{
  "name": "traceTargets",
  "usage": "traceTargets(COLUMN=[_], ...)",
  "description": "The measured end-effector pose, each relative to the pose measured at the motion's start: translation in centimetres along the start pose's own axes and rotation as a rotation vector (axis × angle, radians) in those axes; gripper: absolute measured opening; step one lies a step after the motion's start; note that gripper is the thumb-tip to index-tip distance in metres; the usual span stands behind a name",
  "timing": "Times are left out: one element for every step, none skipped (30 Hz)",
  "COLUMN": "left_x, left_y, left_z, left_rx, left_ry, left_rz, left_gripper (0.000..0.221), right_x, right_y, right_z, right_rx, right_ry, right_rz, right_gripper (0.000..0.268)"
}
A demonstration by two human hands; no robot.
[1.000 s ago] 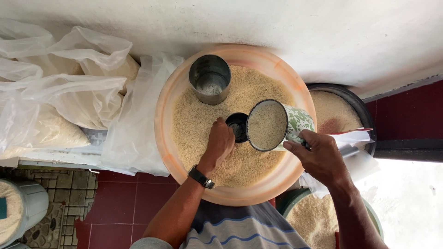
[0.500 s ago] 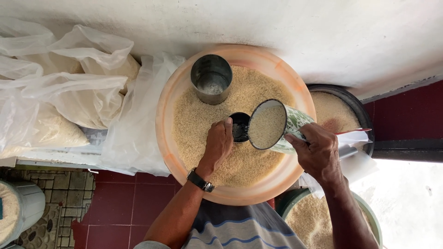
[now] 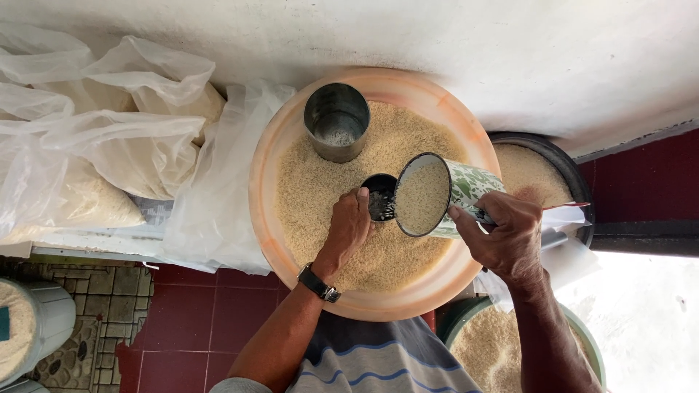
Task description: Measuring rice with a cup and pouring it into plastic bags for retail or storage.
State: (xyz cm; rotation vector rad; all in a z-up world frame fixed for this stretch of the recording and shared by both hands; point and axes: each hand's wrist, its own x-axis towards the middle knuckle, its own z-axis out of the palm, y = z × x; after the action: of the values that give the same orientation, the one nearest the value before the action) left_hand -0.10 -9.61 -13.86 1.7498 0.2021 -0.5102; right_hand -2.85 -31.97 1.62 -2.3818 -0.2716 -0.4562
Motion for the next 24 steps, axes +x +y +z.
traceTargets(left_x=[-0.3,-0.5,-0.6,0.8,2.4,3.8,2.6,1.4,0.3,-2.3,-4.9,-7.5,-7.8,-8.2,-8.5,-8.4,-8.3,-8.3,-8.6,-8.9,-9.2,-9.3,-9.4,-9.3], left_y=[0.1,0.3,0.6,-1.7,-4.0,-6.4,-5.0,-3.6,-2.2,1.4,4.9,8.5,7.7,7.0,6.2,4.1,1.9,-0.3,-0.7,-1.0,-1.3,-1.4,-1.5,-1.4], left_z=[-0.2,-0.5,-0.8,-0.9,-0.9,-0.9,-1.7,-2.6,-3.5,-4.7,-6.0,-7.1,-7.6,-8.1,-8.5,-8.7,-9.0,-9.2,-9.1,-9.0,-8.8,-8.6,-8.4,-8.2], left_rx=[0.000,0.004,0.008,0.010,0.112,0.214,0.217,0.278,0.339,0.342,0.371,0.400,0.403,0.436,0.467,0.471,0.573,0.671,0.673,0.706,0.740,0.740,0.759,0.778], left_ry=[0.000,-0.015,-0.029,-0.029,-0.023,-0.018,-0.019,-0.011,-0.002,-0.002,0.033,0.066,0.065,0.161,0.256,0.254,0.383,0.516,0.516,0.513,0.510,0.511,0.538,0.567], left_rz=[0.000,-0.003,-0.007,-0.005,0.029,0.063,0.063,0.036,0.009,0.010,0.025,0.042,0.044,0.072,0.101,0.103,0.243,0.384,0.385,0.431,0.477,0.474,0.469,0.466], left_gripper=[0.064,0.067,0.070,0.070,0.072,0.074,0.074,0.072,0.070,0.070,0.064,0.059,0.059,0.049,0.040,0.040,0.032,0.026,0.026,0.024,0.023,0.023,0.022,0.021], right_x=[0.1,0.2,0.4,0.5,0.7,0.7,1.0,1.4,1.7,1.9,2.1,2.3,2.5,2.6,2.8,3.0,3.2,3.4,3.4,3.5,3.5,3.5,3.5,3.6], right_y=[-0.3,-0.6,-0.8,-1.0,-1.2,-1.4,-1.8,-2.1,-2.4,-2.8,-3.1,-3.4,-3.6,-3.8,-4.0,-4.2,-4.4,-4.6,-4.5,-4.3,-4.2,-4.0,-3.9,-3.8], right_z=[-0.1,-0.2,-0.4,-0.5,-0.6,-0.8,-1.0,-1.2,-1.4,-1.6,-1.8,-2.0,-2.1,-2.2,-2.4,-2.5,-2.7,-2.8,-2.8,-2.9,-2.9,-3.0,-3.2,-3.3], right_rx=[0.000,0.001,0.002,0.002,-0.005,-0.012,-0.012,-0.004,0.003,0.005,0.023,0.040,0.041,0.052,0.063,0.062,0.065,0.068,0.069,0.072,0.075,0.077,0.063,0.049], right_ry=[0.000,-0.002,-0.004,-0.001,0.001,0.004,0.005,-0.006,-0.017,-0.015,-0.019,-0.023,-0.019,-0.023,-0.028,-0.024,-0.031,-0.039,-0.037,-0.042,-0.046,-0.048,-0.053,-0.057], right_rz=[0.000,-0.014,-0.028,-0.028,-0.034,-0.038,-0.036,-0.071,-0.106,-0.105,-0.116,-0.126,-0.125,-0.138,-0.152,-0.149,-0.172,-0.197,-0.197,-0.217,-0.238,-0.238,-0.248,-0.260], right_gripper=[0.039,0.040,0.041,0.041,0.041,0.042,0.042,0.043,0.045,0.045,0.045,0.046,0.046,0.046,0.046,0.046,0.047,0.049,0.049,0.049,0.050,0.050,0.051,0.052])
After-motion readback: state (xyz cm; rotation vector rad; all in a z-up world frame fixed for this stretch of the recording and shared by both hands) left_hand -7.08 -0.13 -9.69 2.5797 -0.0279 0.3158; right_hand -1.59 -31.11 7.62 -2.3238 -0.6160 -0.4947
